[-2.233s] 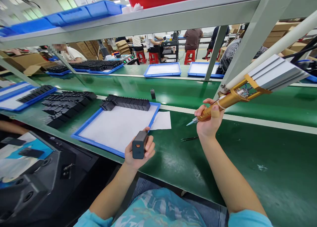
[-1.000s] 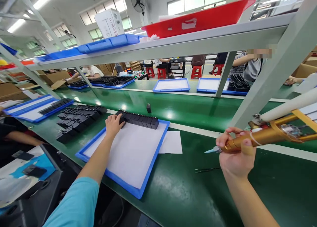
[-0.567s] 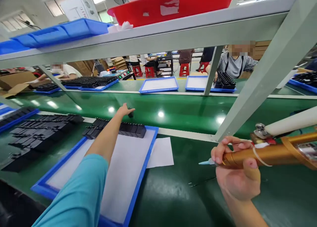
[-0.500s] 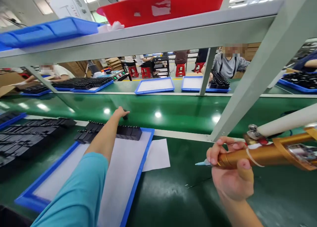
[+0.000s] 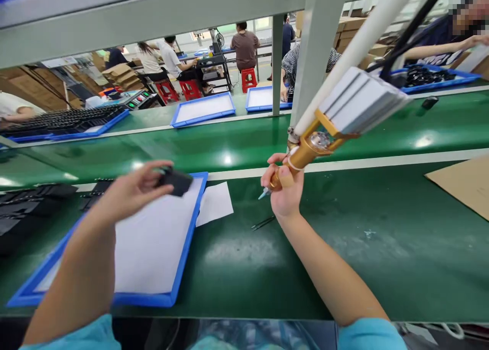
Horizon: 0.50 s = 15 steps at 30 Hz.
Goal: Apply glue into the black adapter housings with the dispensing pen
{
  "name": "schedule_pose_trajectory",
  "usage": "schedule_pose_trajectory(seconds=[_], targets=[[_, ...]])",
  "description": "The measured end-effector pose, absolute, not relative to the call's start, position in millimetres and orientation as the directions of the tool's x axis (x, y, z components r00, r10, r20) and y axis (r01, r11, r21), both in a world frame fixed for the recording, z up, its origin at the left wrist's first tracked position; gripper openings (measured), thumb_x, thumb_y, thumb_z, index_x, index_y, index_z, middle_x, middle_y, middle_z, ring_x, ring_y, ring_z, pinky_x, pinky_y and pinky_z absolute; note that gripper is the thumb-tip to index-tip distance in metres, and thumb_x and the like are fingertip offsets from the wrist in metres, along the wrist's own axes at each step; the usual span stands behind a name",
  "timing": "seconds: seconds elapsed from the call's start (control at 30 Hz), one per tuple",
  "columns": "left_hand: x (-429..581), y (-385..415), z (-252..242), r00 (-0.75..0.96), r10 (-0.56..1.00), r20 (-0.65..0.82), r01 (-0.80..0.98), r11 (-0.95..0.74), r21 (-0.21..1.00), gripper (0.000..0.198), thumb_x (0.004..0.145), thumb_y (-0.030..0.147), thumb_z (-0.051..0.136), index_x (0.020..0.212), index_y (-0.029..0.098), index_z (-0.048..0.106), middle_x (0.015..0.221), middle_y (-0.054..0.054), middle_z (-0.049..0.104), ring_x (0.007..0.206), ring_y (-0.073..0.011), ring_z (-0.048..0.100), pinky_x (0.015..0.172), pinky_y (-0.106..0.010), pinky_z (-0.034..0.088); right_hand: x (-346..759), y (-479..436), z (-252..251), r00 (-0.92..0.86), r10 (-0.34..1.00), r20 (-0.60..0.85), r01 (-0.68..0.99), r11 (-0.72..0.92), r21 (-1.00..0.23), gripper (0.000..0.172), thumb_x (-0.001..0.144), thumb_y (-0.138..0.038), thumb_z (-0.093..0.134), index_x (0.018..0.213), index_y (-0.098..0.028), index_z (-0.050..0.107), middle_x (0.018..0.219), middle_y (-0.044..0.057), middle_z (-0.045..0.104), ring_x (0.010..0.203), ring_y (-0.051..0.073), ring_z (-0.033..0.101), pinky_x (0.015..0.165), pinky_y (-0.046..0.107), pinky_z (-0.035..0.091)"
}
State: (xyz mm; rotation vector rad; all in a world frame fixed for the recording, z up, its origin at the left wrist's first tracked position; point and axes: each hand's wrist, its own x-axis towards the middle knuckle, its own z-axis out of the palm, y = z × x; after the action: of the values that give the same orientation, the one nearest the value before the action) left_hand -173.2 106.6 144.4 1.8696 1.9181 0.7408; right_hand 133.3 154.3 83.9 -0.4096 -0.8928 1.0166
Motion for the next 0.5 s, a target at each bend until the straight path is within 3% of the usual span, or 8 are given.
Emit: schedule_pose_trajectory(seconds=[0.1, 0.2, 0.37, 0.5], targets=[[-115.5, 37.3, 104.9, 0.109, 0.991, -0.073, 0.735, -0.031, 0.677, 0.057, 0.072, 0.038, 0.071, 0.127, 0.029, 0.057, 0.097, -0.004, 0.073, 0.092, -0.0265, 0.069, 0.082, -0.035, 0.054, 131.3, 153.3, 83.2, 0.204, 0.863, 0.462, -0.570, 0.489, -0.661, 0.027, 0.080, -0.048, 0.060, 0.087, -0.026, 0.045, 0.087, -0.004, 0.054, 0.044, 0.005, 0.048, 0.041, 0.022, 0.040], [-80.8, 3.1, 59.8, 0.141, 0.972, -0.191, 0.727, 0.030, 0.686, 0.056, 0.079, 0.034, 0.064, 0.134, 0.031, 0.050, 0.115, -0.005, 0.069, 0.104, -0.0270, 0.066, 0.089, -0.039, 0.051, 128.5, 149.6, 84.2, 0.166, 0.865, 0.473, -0.604, 0.468, -0.645, 0.028, 0.081, -0.047, 0.060, 0.088, -0.026, 0.045, 0.087, -0.004, 0.053, 0.046, 0.004, 0.049, 0.043, 0.022, 0.041], [-54.5, -4.6, 25.8, 0.097, 0.994, -0.053, 0.698, -0.031, 0.715, 0.052, 0.084, 0.037, 0.060, 0.135, 0.028, 0.048, 0.132, -0.005, 0.059, 0.119, -0.0230, 0.057, 0.103, -0.039, 0.043, 124.1, 142.9, 85.4, 0.115, 0.856, 0.505, -0.633, 0.455, -0.627, 0.025, 0.083, -0.045, 0.059, 0.092, -0.027, 0.044, 0.088, -0.005, 0.053, 0.047, 0.004, 0.050, 0.044, 0.021, 0.041], [-43.9, 1.0, 13.1, 0.064, 0.997, 0.042, 0.631, -0.073, 0.773, 0.033, 0.093, 0.040, 0.049, 0.120, 0.025, 0.061, 0.124, -0.003, 0.065, 0.115, -0.0193, 0.059, 0.101, -0.035, 0.045, 122.3, 139.9, 85.9, 0.093, 0.849, 0.519, -0.647, 0.448, -0.617, 0.023, 0.085, -0.042, 0.058, 0.091, -0.027, 0.043, 0.089, -0.005, 0.054, 0.047, 0.004, 0.050, 0.046, 0.021, 0.042]])
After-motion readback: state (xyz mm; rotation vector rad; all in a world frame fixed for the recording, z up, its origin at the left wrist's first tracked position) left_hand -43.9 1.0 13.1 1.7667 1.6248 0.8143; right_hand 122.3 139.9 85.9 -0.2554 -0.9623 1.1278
